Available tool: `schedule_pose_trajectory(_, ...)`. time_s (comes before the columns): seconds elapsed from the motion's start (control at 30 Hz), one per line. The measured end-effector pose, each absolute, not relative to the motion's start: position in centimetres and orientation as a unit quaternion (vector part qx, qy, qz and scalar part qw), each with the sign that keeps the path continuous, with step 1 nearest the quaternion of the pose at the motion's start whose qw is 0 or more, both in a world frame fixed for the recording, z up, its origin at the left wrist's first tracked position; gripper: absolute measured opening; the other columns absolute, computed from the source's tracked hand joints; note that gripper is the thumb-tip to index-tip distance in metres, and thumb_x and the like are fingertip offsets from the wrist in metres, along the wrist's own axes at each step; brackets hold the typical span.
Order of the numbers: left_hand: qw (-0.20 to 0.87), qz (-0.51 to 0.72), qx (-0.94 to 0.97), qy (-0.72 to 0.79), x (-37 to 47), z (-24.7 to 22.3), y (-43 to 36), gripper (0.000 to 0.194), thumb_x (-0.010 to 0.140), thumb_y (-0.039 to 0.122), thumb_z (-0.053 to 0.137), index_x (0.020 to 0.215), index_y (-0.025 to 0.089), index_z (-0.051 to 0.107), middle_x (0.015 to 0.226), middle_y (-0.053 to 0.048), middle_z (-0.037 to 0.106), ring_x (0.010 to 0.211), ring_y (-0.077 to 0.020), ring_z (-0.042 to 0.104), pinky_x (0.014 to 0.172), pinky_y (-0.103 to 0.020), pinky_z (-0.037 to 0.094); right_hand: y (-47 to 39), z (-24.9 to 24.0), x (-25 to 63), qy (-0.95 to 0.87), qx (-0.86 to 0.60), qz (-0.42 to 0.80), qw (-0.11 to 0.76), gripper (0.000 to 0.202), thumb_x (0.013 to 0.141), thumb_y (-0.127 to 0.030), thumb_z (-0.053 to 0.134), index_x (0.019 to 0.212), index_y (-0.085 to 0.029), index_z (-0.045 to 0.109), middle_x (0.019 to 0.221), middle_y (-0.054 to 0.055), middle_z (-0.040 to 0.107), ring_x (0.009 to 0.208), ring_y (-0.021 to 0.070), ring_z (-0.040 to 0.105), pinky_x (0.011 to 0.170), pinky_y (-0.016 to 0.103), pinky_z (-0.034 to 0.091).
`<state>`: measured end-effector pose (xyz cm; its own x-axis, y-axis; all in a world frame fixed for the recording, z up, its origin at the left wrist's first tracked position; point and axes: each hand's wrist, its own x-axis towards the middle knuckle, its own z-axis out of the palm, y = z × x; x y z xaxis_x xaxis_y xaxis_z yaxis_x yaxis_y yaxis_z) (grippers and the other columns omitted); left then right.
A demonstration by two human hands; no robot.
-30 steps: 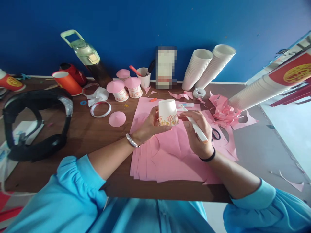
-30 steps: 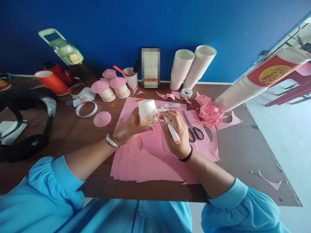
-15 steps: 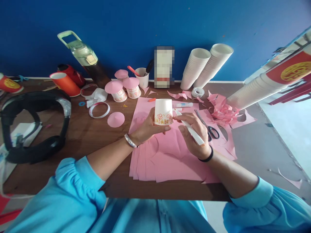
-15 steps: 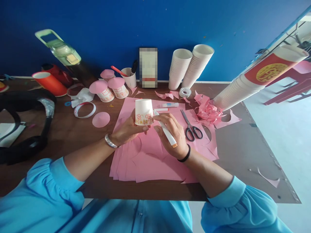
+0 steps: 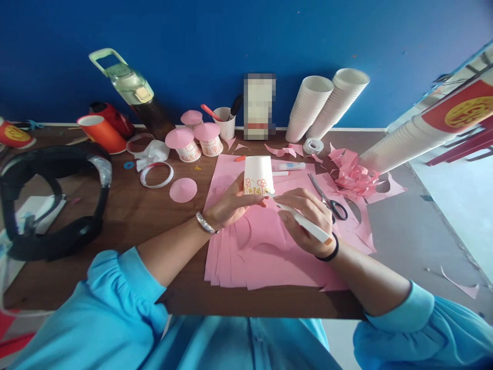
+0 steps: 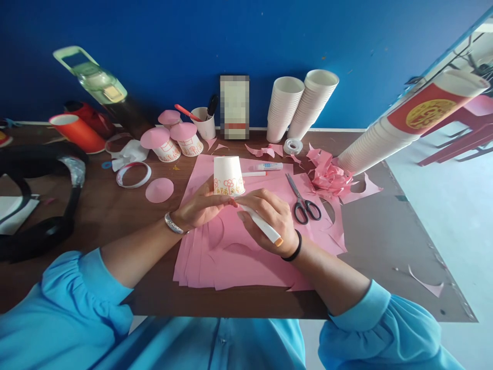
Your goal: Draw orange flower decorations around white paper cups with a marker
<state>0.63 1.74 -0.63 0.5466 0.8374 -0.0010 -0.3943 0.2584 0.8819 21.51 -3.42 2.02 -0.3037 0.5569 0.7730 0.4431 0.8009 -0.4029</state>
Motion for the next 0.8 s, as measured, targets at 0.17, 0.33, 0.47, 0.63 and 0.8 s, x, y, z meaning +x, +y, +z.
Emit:
schedule_pose_trajectory(0.17,0.75,0.4,0.467,0.246,0.65,-0.43,1.66,0.037,0.081,0.024,0.089,0.11,0.021,0.066,0.098,-0.004,0.069,0.093,-0.0188,0.064,0.081,-0.033,0.055,-3.27,1.75,21.31,-0.807,-0.303,0.055,0.504,0.03,0.1,-0.014,0.063,0.127,-0.025,0.067,0.101,0.006,0.079,0.087,0.0206,0.077,0.074,0.033,0.066)
schedule_pose_trajectory(0.33,0.746,0.395,0.477,0.246,0.71,-0.33,1.67,0.034,0.081,0.027,0.089,0.108,0.021,0.069,0.097,-0.004,0.068,0.092,-0.0185,0.064,0.079,-0.032,0.055,-3.26,1.79,21.36,-0.811,-0.304,0.047,0.497,0.028,0.1,-0.014,0.062,0.125,-0.025,0.067,0.1,0.006,0.079,0.085,0.0207,0.078,0.073,0.034,0.066)
schedule_pose_trajectory(0.47,0.742,0.394,0.479,0.252,0.71,-0.25,1.63,0.034,0.08,0.028,0.09,0.106,0.021,0.07,0.096,-0.005,0.068,0.092,-0.0184,0.064,0.079,-0.032,0.055,-3.27,1.85,21.36,-0.815,-0.307,0.04,0.49,0.023,0.102,-0.015,0.061,0.122,-0.024,0.066,0.099,0.007,0.079,0.084,0.0205,0.078,0.071,0.033,0.066)
schedule_pose_trajectory(0.63,0.746,0.397,0.472,0.25,0.69,-0.38,1.66,0.035,0.08,0.028,0.09,0.107,0.02,0.069,0.096,-0.004,0.069,0.091,-0.0183,0.065,0.079,-0.032,0.056,-3.23,1.88,21.36,-0.817,-0.306,0.039,0.487,0.021,0.103,-0.015,0.061,0.121,-0.023,0.066,0.099,0.007,0.078,0.086,0.0203,0.077,0.072,0.033,0.066)
schedule_pose_trajectory(0.8,0.75,0.396,0.47,0.247,0.65,-0.5,1.66,0.038,0.081,0.025,0.09,0.11,0.021,0.067,0.096,-0.004,0.071,0.091,-0.0185,0.067,0.082,-0.034,0.056,-3.22,1.89,21.4,-0.814,-0.312,0.036,0.49,0.023,0.102,-0.015,0.06,0.123,-0.024,0.065,0.099,0.007,0.077,0.084,0.0203,0.076,0.071,0.034,0.065)
